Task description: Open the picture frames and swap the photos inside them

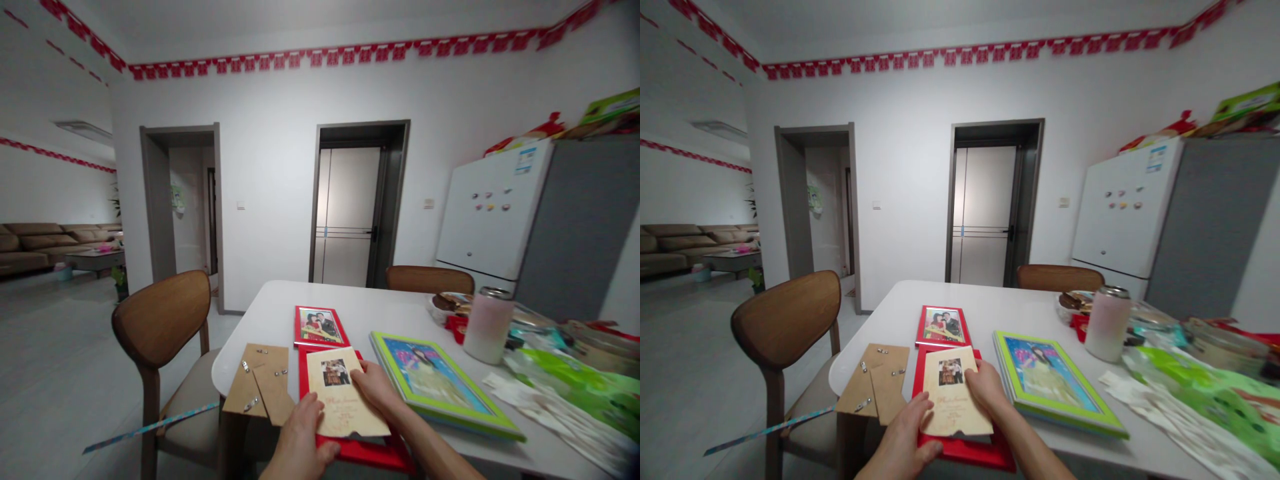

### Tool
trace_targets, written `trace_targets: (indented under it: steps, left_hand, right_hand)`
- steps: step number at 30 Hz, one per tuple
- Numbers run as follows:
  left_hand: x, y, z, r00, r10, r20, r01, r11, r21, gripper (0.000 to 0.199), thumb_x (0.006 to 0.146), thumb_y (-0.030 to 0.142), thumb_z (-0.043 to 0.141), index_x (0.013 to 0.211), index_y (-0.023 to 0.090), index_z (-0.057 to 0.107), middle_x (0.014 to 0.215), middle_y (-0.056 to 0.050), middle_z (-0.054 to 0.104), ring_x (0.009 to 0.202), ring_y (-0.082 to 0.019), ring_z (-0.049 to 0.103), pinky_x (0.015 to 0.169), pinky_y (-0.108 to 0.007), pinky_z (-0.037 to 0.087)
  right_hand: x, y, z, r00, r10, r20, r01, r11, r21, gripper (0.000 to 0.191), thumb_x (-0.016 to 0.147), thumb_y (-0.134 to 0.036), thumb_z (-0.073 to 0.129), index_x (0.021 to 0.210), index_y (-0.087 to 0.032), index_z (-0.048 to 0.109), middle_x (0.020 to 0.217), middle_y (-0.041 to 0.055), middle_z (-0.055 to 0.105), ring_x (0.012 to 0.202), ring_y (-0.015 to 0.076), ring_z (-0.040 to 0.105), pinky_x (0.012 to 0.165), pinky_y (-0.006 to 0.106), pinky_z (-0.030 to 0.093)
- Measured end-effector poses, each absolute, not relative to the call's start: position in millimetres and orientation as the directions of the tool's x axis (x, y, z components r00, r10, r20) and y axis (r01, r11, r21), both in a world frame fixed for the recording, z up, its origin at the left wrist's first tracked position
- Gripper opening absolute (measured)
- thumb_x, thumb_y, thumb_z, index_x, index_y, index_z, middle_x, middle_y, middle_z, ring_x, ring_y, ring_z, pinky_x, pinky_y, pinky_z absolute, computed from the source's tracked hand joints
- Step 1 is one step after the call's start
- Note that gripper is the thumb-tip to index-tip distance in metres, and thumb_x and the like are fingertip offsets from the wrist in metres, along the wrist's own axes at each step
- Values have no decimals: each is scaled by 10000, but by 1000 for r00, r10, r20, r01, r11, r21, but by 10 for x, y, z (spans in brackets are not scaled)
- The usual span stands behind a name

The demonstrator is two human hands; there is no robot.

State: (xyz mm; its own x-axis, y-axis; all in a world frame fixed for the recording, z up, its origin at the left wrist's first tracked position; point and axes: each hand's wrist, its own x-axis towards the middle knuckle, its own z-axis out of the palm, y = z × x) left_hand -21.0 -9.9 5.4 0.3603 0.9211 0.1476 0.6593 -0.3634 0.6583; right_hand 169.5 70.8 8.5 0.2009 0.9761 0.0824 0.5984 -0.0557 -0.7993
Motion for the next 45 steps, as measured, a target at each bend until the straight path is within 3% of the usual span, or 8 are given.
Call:
trace_targets:
  steps: [4, 11, 17, 22, 25, 31, 36, 45]
  left_hand:
    - [-220, -92, 51, 369, 919, 140, 660, -365, 657, 589, 611, 237, 540, 1167, 73, 435, 1298, -132, 348, 1187, -217, 318, 1000, -306, 236]
    - [-744, 0, 49, 372, 918, 134, 763, -385, 519, 772, 508, 168, 588, 1239, 126, 343, 1359, -93, 224, 1240, -201, 200, 1015, -301, 181]
    - [-1252, 265, -110, 113, 977, 180, 976, -142, 162, 656, 588, -5, 402, 1208, 210, 393, 1306, -25, 347, 1217, -185, 263, 994, -395, 208]
    - [-1189, 276, 37, 190, 865, 464, 942, -294, 163, 502, 733, 41, 279, 1156, 240, 460, 1218, 12, 469, 1153, -132, 373, 949, -298, 319]
    - [-835, 156, 209, 234, 816, 528, 908, -377, 180, 496, 741, 52, 301, 1176, 251, 435, 1235, 4, 450, 1162, -158, 363, 957, -332, 312]
    - [10, -78, 227, 324, 883, 339, 845, -432, 317, 407, 767, 75, 331, 1127, 181, 489, 1230, -93, 450, 1161, -247, 355, 931, -389, 326]
    - [163, -66, 104, 347, 915, 204, 823, -401, 402, 470, 736, 120, 398, 1205, 148, 400, 1299, -113, 349, 1202, -255, 282, 960, -401, 278]
    - [15, -53, 141, 471, 863, 185, 758, -503, 415, 473, 766, 391, 389, 1172, 155, 443, 1273, -98, 398, 1197, -236, 295, 1011, -414, 144]
  right_hand:
    - [1676, 675, 112, 216, 962, 170, 763, -57, -644, 281, 645, -262, 433, 805, -112, 607, 844, 158, 632, 798, 253, 572, 691, 322, 394]
    - [1674, 506, 45, 86, 927, 366, 961, 19, -274, 362, 746, -298, 365, 980, -120, 577, 912, 131, 599, 850, 210, 534, 750, 290, 374]
    - [1592, 268, 42, -31, 923, 384, 921, 176, -348, 300, 717, -313, 444, 922, -183, 621, 995, 103, 588, 936, 222, 504, 816, 312, 357]
    - [1306, 162, 327, -91, 940, 328, 597, 315, -738, 445, 758, -426, 388, 1088, -161, 527, 1062, 101, 578, 973, 193, 518, 827, 296, 387]
    - [1204, 63, 572, -70, 944, 321, 461, 316, -829, 506, 768, -455, 353, 1173, -167, 446, 1130, 97, 539, 1003, 186, 507, 839, 305, 393]
    - [1456, -61, 500, -124, 962, 245, 677, 262, -688, 526, 602, -373, 573, 1068, -131, 550, 1130, 123, 540, 1030, 235, 489, 908, 341, 353]
    - [1739, 51, 124, -87, 963, 256, 772, 228, -593, 467, 596, -247, 523, 1032, -88, 576, 1137, 156, 530, 1066, 234, 466, 948, 340, 314]
    - [1648, 135, -12, -177, 929, 326, 851, 311, -424, 366, 644, -250, 487, 967, -134, 616, 1081, 134, 563, 1021, 226, 488, 892, 332, 349]
